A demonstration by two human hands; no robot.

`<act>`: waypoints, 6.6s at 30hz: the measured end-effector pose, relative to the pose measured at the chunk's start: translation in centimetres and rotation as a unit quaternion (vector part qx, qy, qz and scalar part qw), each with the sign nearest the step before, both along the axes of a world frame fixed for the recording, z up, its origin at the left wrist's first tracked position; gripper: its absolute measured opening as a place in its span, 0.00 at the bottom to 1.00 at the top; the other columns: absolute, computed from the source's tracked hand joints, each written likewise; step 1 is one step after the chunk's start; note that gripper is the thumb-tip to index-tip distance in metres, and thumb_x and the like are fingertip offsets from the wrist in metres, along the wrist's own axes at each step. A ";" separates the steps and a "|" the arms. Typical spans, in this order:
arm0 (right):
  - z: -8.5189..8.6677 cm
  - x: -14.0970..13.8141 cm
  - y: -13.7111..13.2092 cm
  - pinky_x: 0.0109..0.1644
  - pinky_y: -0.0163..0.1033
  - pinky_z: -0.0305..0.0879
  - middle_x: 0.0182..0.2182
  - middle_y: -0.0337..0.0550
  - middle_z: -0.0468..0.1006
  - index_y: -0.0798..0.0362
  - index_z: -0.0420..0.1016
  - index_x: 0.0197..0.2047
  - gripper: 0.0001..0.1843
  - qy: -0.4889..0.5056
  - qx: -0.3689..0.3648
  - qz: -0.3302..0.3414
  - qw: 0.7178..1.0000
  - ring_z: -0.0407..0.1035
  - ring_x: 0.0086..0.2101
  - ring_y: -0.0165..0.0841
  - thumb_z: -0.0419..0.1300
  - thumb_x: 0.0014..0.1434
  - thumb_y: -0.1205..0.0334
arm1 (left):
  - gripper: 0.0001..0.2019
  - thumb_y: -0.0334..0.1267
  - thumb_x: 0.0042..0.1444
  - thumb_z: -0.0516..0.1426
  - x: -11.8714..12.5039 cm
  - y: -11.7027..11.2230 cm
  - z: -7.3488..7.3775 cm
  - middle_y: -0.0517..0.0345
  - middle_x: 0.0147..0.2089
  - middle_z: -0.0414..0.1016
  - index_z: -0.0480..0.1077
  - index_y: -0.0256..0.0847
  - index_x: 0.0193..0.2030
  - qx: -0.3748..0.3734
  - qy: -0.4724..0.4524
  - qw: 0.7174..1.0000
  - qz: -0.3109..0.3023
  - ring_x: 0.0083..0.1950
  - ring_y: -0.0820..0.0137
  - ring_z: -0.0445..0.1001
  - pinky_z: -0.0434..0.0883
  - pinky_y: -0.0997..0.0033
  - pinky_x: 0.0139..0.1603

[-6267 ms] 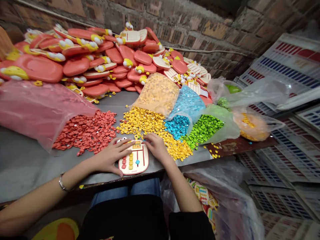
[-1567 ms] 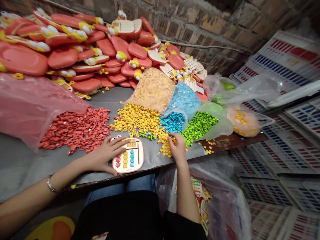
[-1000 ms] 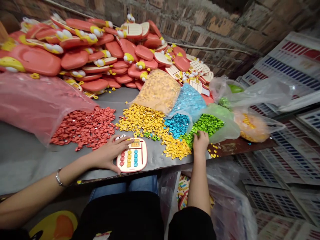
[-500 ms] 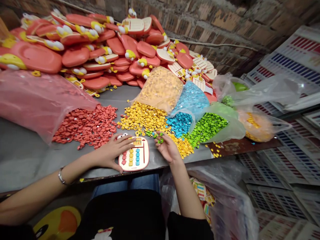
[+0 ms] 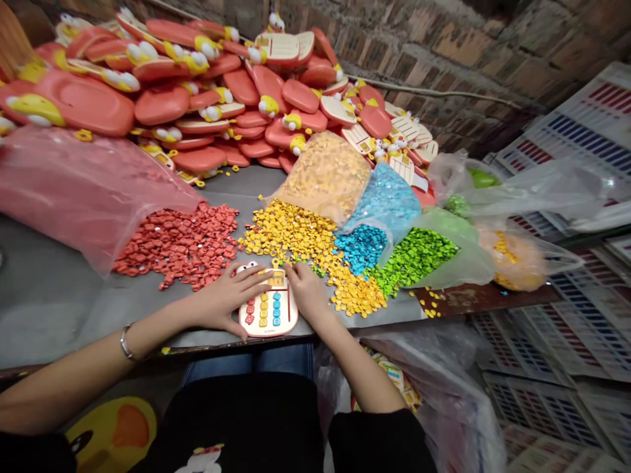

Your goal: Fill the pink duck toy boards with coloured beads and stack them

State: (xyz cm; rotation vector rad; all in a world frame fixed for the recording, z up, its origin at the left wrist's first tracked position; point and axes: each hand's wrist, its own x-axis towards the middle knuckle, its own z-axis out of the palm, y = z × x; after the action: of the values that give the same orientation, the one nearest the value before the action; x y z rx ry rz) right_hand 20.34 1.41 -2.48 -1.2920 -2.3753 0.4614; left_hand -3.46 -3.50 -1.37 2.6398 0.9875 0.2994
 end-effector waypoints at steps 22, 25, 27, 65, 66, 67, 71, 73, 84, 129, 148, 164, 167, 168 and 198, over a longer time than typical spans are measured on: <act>1.0 0.9 1.0 0.39 0.39 0.66 0.35 0.38 0.73 0.46 0.65 0.47 0.12 0.347 -0.312 0.002 0.884 0.70 0.35 0.33 0.59 0.59 0.58 | 0.45 0.67 0.51 0.54 -0.1 0.0 0.0 0.46 0.74 0.45 0.52 0.43 0.70 0.001 0.015 1.000 0.002 0.72 0.46 0.45 0.41 0.44 0.66; 0.7 0.7 1.1 0.40 0.38 0.64 0.34 0.39 0.75 0.48 0.67 0.38 0.04 0.327 -0.277 -0.014 0.903 0.69 0.36 0.33 0.57 0.59 0.59 | 0.46 0.67 0.51 0.54 0.0 0.0 0.1 0.45 0.73 0.46 0.50 0.43 0.70 -0.002 0.014 1.000 0.000 0.72 0.46 0.44 0.41 0.44 0.66; 0.6 0.6 1.2 0.35 0.37 0.62 0.33 0.38 0.74 0.49 0.67 0.37 0.03 0.355 -0.296 -0.026 0.886 0.67 0.31 0.31 0.56 0.58 0.61 | 0.46 0.67 0.51 0.54 0.0 0.0 0.1 0.45 0.73 0.46 0.49 0.43 0.71 -0.006 0.013 1.000 0.000 0.72 0.46 0.44 0.41 0.45 0.66; 0.2 0.5 0.6 0.45 0.45 0.66 0.37 0.46 0.75 0.49 0.74 0.31 0.07 0.217 -0.086 0.023 0.972 0.69 0.40 0.39 0.59 0.60 0.60 | 0.45 0.67 0.51 0.54 -0.1 0.1 -0.2 0.44 0.73 0.46 0.53 0.42 0.69 -0.006 0.011 1.000 0.000 0.72 0.47 0.44 0.37 0.45 0.67; 0.3 0.7 0.6 0.46 0.46 0.66 0.38 0.47 0.75 0.49 0.74 0.31 0.07 0.200 -0.075 0.041 0.976 0.69 0.41 0.39 0.58 0.61 0.60 | 0.45 0.67 0.51 0.55 -0.1 0.0 -0.2 0.43 0.73 0.46 0.53 0.42 0.69 -0.007 0.012 1.000 0.000 0.72 0.47 0.44 0.37 0.45 0.67; 0.5 1.0 0.7 0.47 0.47 0.66 0.39 0.47 0.75 0.48 0.74 0.32 0.07 0.181 -0.069 0.062 0.979 0.69 0.41 0.39 0.57 0.62 0.61 | 0.45 0.67 0.51 0.55 -0.1 0.0 -0.2 0.43 0.73 0.46 0.52 0.42 0.69 -0.008 0.012 1.000 -0.001 0.72 0.47 0.44 0.36 0.45 0.67; 1.6 1.4 0.7 0.48 0.49 0.64 0.40 0.49 0.76 0.48 0.75 0.33 0.08 0.125 -0.058 0.111 0.984 0.68 0.42 0.41 0.55 0.61 0.65 | 0.46 0.67 0.51 0.55 0.0 0.0 -0.2 0.43 0.73 0.46 0.51 0.42 0.70 -0.010 0.007 1.000 0.001 0.72 0.46 0.45 0.37 0.45 0.67; 2.2 1.5 0.7 0.49 0.50 0.64 0.38 0.48 0.76 0.49 0.75 0.32 0.07 0.115 -0.081 0.125 0.982 0.67 0.41 0.41 0.56 0.59 0.67 | 0.46 0.67 0.51 0.55 0.0 0.0 -0.2 0.43 0.73 0.47 0.51 0.43 0.70 -0.009 0.002 1.000 0.004 0.72 0.46 0.45 0.38 0.45 0.67; 2.0 1.8 1.2 0.50 0.44 0.68 0.41 0.41 0.73 0.47 0.69 0.40 0.14 0.405 -0.302 -0.064 0.860 0.71 0.42 0.36 0.65 0.50 0.59 | 0.46 0.67 0.51 0.55 0.0 0.0 0.0 0.44 0.73 0.47 0.49 0.44 0.70 -0.014 0.002 1.000 0.002 0.72 0.45 0.46 0.42 0.44 0.66; 2.6 -0.7 3.4 0.44 0.39 0.66 0.36 0.44 0.75 0.52 0.73 0.39 0.07 0.100 -0.029 0.092 0.990 0.69 0.38 0.34 0.55 0.63 0.69 | 0.45 0.68 0.50 0.54 0.0 -0.3 0.2 0.45 0.73 0.46 0.53 0.44 0.69 0.015 0.022 0.999 0.022 0.69 0.43 0.50 0.43 0.42 0.64; 0.6 0.3 -2.4 0.58 0.52 0.63 0.50 0.50 0.76 0.51 0.74 0.54 0.17 0.004 0.061 0.079 0.995 0.64 0.56 0.42 0.52 0.65 0.70 | 0.47 0.70 0.47 0.56 -0.1 -0.3 0.2 0.40 0.70 0.54 0.56 0.42 0.68 0.025 0.046 0.998 0.029 0.68 0.43 0.51 0.43 0.42 0.64; 0.2 12.3 2.5 0.44 0.46 0.63 0.33 0.46 0.73 0.51 0.80 0.35 0.12 0.003 0.151 -0.212 0.966 0.66 0.38 0.40 0.54 0.60 0.68 | 0.51 0.75 0.44 0.53 -0.4 0.1 -0.3 0.41 0.70 0.54 0.56 0.44 0.69 0.007 0.034 0.999 0.020 0.69 0.42 0.51 0.41 0.42 0.64; -0.2 12.3 4.0 0.43 0.46 0.61 0.33 0.47 0.71 0.51 0.79 0.32 0.10 -0.078 0.152 -0.186 0.968 0.62 0.38 0.41 0.57 0.57 0.71 | 0.50 0.74 0.46 0.53 -0.4 0.1 -0.4 0.41 0.70 0.54 0.55 0.44 0.69 0.008 0.031 0.999 0.016 0.69 0.42 0.50 0.41 0.42 0.64; -0.3 12.2 4.2 0.43 0.45 0.61 0.34 0.47 0.71 0.51 0.79 0.32 0.10 -0.099 0.148 -0.178 0.968 0.62 0.38 0.41 0.57 0.57 0.71 | 0.50 0.74 0.46 0.53 -0.4 0.1 -0.4 0.41 0.70 0.54 0.55 0.44 0.69 0.008 0.030 0.999 0.015 0.69 0.42 0.50 0.40 0.41 0.64; -0.7 6.6 -2.2 0.46 0.48 0.70 0.37 0.47 0.80 0.50 0.77 0.38 0.10 0.066 0.063 0.042 0.995 0.71 0.40 0.38 0.54 0.65 0.65 | 0.46 0.69 0.48 0.56 -0.1 -0.2 0.0 0.43 0.71 0.53 0.56 0.45 0.68 -0.003 0.032 0.999 0.028 0.69 0.43 0.50 0.42 0.42 0.64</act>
State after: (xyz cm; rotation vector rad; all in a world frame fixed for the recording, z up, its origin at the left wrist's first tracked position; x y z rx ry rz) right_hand 26.95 -0.81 -3.14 -1.0770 -2.3144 0.4024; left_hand -3.56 -3.65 -1.35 2.6345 1.0817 0.2248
